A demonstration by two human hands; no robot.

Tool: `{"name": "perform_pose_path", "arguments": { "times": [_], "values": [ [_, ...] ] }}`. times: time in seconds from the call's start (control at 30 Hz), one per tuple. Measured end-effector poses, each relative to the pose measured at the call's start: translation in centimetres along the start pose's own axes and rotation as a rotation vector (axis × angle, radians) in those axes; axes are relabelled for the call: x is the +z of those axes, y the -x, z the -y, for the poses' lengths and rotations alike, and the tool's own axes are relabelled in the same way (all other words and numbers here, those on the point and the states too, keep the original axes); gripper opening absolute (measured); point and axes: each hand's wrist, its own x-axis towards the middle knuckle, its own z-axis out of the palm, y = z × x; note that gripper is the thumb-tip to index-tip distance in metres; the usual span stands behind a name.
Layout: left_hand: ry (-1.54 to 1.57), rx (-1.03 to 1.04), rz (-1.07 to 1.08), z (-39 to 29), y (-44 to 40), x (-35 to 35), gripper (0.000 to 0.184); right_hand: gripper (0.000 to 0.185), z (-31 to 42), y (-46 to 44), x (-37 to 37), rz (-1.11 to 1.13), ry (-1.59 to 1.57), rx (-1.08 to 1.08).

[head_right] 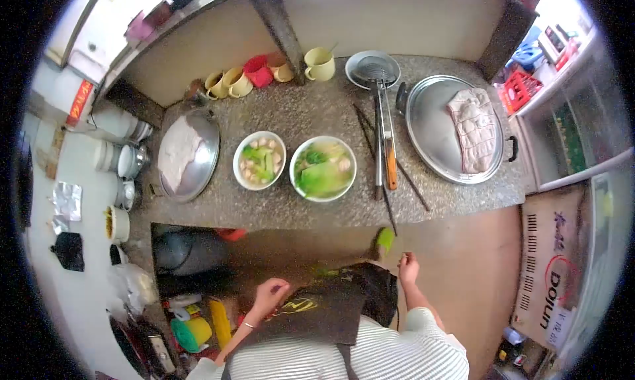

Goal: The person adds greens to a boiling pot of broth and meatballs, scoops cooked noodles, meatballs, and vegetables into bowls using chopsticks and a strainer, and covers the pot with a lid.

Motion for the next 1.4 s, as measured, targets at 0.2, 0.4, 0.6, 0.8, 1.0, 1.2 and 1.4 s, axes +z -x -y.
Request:
{"name": "perform_pose_path", "arguments": {
  "times": [0.2, 0.4, 0.6, 0.8, 1.0, 1.2, 1.4],
  "values": [
    [0.174, -0.170, -0.265, 6.7, 6.6, -9.0, 0.015, 0.022, 8.0, 6.8, 6.7, 0.201, 0.199, -0.249],
    [0.252, -0.149, -0.327, 12.8, 6.9, -12.8, 0.019, 0.024, 13.8, 9.1, 15.0, 0.447, 0.305, -0.289],
    [0.041, -0.435, 0.018, 25.5, 8.4, -13.5, 0.031, 0.034, 17.6, 9.7, 26.5, 1.054, 0.540, -0.277],
    [0.082, -0.746, 0.186, 29.1, 8.3, -18.2, 0.034, 0.044, 28.9, 14.2, 41.3, 1.641, 0.540, -0.414],
    [0.404, -0.506, -0.481, 32.4, 3.8, -27.6, 0.036, 0.046, 35.1, 19.7, 52.1, 1.827, 0.691, -0.505],
    [0.550, -0.192, -0.783, 33.7, -0.6, -51.0, 0.013, 0.039, 44.9, 27.3, 59.0, 1.747, 0.690, -0.329],
    [0.030, -0.005, -1.070, 36.5, -11.4, -75.7, 0.017, 0.039, 47.2, 35.2, 66.6, 1.478, 0.503, -0.391]
  ]
}}
